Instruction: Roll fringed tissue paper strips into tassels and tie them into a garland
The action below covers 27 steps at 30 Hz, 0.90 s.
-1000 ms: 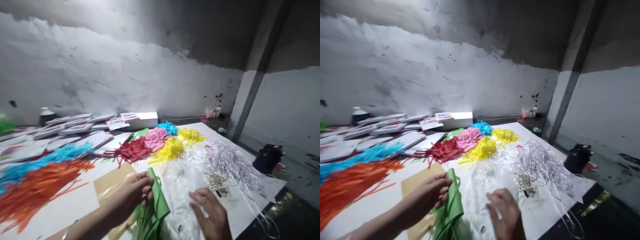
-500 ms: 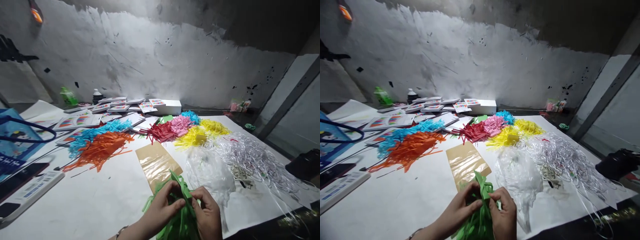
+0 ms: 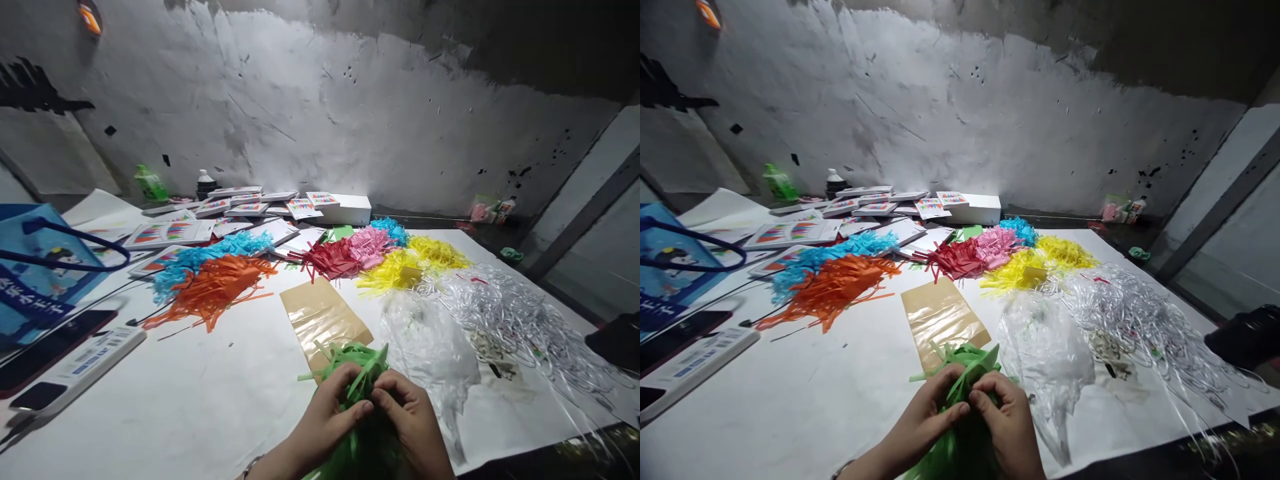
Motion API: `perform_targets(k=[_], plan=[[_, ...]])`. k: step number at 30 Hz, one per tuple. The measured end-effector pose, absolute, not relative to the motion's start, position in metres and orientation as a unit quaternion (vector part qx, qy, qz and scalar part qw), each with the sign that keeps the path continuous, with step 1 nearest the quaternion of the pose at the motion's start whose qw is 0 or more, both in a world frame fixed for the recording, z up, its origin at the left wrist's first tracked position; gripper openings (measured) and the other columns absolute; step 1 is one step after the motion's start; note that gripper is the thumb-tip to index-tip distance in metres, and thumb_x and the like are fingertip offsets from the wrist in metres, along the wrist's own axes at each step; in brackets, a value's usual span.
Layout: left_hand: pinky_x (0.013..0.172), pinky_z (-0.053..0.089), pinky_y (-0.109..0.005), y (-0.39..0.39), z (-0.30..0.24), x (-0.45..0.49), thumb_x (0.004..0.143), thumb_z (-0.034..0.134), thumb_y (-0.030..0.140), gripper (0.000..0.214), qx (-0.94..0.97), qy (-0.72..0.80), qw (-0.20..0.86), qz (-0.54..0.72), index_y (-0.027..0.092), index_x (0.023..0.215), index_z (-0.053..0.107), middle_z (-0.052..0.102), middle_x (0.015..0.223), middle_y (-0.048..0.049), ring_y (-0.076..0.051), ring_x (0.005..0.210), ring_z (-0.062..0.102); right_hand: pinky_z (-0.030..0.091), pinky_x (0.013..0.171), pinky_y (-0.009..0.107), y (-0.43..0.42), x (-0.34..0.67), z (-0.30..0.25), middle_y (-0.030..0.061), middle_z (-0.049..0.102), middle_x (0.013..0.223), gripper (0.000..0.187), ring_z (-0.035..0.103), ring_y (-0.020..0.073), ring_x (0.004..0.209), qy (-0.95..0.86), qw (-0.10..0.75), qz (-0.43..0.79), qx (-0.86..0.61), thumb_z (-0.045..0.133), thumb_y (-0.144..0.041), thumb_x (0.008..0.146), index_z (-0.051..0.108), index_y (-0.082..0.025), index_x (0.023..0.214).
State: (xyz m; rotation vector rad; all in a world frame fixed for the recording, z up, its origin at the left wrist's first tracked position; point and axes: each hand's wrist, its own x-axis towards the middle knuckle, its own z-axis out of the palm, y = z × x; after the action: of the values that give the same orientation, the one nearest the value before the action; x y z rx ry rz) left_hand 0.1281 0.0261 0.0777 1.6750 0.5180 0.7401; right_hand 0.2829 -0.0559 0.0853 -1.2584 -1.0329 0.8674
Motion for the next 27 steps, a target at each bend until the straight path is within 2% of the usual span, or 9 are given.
perform_targets(k=[4, 6, 9, 11, 13, 17, 20, 23, 27], plan=[[0.082, 0.046, -0.032, 0.025, 0.081, 0.128, 0.087, 0.067, 0.053, 0.033, 0.699, 0.213, 0.6, 0.325, 0.021, 0.095, 0.065, 0.063, 0.095, -0.0062, -0.025, 0.092, 0.057, 0.05, 0.064, 0.024, -0.056, 0.285, 0.081, 0.0, 0.061, 0.073, 0.032, 0.06, 0.0157, 0.07, -0.426, 0.602, 0.409, -0.538, 0.07, -0.049, 0.084, 0.064, -0.019, 0.074], [0.084, 0.046, -0.032, 0.025, 0.081, 0.129, 0.087, 0.067, 0.052, 0.032, 0.689, 0.215, 0.609, 0.329, 0.021, 0.096, 0.066, 0.063, 0.096, -0.0062, -0.025, 0.093, 0.058, 0.051, 0.058, 0.023, -0.058, 0.285, 0.077, 0.0019, 0.065, 0.077, 0.028, 0.064, 0.0167, 0.071, -0.457, 0.58, 0.352, -0.575, 0.061, -0.047, 0.091, 0.064, -0.02, 0.082], [0.086, 0.046, -0.033, 0.025, 0.079, 0.13, 0.088, 0.068, 0.05, 0.031, 0.662, 0.217, 0.634, 0.336, 0.02, 0.096, 0.067, 0.064, 0.099, -0.0067, -0.026, 0.097, 0.059, 0.052, 0.056, 0.021, -0.062, 0.285, 0.073, 0.0038, 0.07, 0.083, 0.011, 0.069, 0.017, 0.072, -0.55, 0.545, 0.09, -0.626, 0.054, -0.029, 0.096, 0.063, -0.023, 0.099], [0.088, 0.047, -0.033, 0.024, 0.077, 0.13, 0.088, 0.068, 0.048, 0.028, 0.648, 0.216, 0.645, 0.343, 0.02, 0.095, 0.067, 0.064, 0.1, -0.0065, -0.026, 0.098, 0.06, 0.056, 0.065, 0.025, -0.063, 0.284, 0.073, 0.005, 0.071, 0.088, 0.017, 0.07, 0.0176, 0.076, -0.621, 0.503, -0.079, -0.596, 0.053, -0.015, 0.094, 0.062, -0.024, 0.105], [0.089, 0.047, -0.033, 0.023, 0.075, 0.131, 0.088, 0.068, 0.045, 0.025, 0.645, 0.214, 0.642, 0.354, 0.021, 0.096, 0.067, 0.064, 0.1, -0.0057, -0.025, 0.098, 0.06, 0.058, 0.073, 0.031, -0.063, 0.282, 0.075, 0.0071, 0.071, 0.094, 0.023, 0.07, 0.0194, 0.082, -0.656, 0.468, -0.153, -0.572, 0.05, -0.009, 0.091, 0.062, -0.023, 0.106], [0.095, 0.047, -0.034, 0.02, 0.071, 0.131, 0.09, 0.067, 0.04, 0.022, 0.671, 0.209, 0.603, 0.378, 0.024, 0.105, 0.065, 0.063, 0.107, -0.0059, -0.025, 0.103, 0.059, 0.058, 0.081, 0.039, -0.06, 0.275, 0.076, 0.0099, 0.07, 0.102, 0.016, 0.068, 0.0242, 0.093, -0.64, 0.445, -0.143, -0.61, 0.058, -0.023, 0.091, 0.062, -0.022, 0.107], [0.098, 0.047, -0.035, 0.018, 0.069, 0.131, 0.091, 0.066, 0.038, 0.021, 0.69, 0.208, 0.579, 0.38, 0.024, 0.107, 0.064, 0.061, 0.112, -0.0071, -0.025, 0.108, 0.057, 0.051, 0.09, 0.043, -0.057, 0.272, 0.074, 0.0042, 0.072, 0.092, 0.011, 0.069, 0.0218, 0.085, -0.623, 0.461, -0.152, -0.613, 0.056, -0.019, 0.093, 0.062, -0.026, 0.099], [0.1, 0.047, -0.035, 0.015, 0.068, 0.131, 0.091, 0.066, 0.039, 0.027, 0.687, 0.206, 0.588, 0.373, 0.024, 0.112, 0.062, 0.059, 0.116, -0.0075, -0.026, 0.111, 0.057, 0.046, 0.093, 0.04, -0.056, 0.273, 0.074, -0.0008, 0.071, 0.083, 0.018, 0.069, 0.0182, 0.077, -0.609, 0.494, -0.117, -0.609, 0.052, -0.011, 0.09, 0.062, -0.027, 0.091], [0.096, 0.048, -0.035, 0.015, 0.071, 0.132, 0.093, 0.062, 0.044, 0.032, 0.685, 0.212, 0.594, 0.363, 0.023, 0.117, 0.058, 0.06, 0.111, -0.0066, -0.025, 0.106, 0.058, 0.049, 0.082, 0.033, -0.057, 0.274, 0.077, -0.0015, 0.068, 0.076, 0.018, 0.066, 0.0174, 0.075, -0.575, 0.54, -0.008, -0.614, 0.054, -0.011, 0.084, 0.062, -0.025, 0.075]])
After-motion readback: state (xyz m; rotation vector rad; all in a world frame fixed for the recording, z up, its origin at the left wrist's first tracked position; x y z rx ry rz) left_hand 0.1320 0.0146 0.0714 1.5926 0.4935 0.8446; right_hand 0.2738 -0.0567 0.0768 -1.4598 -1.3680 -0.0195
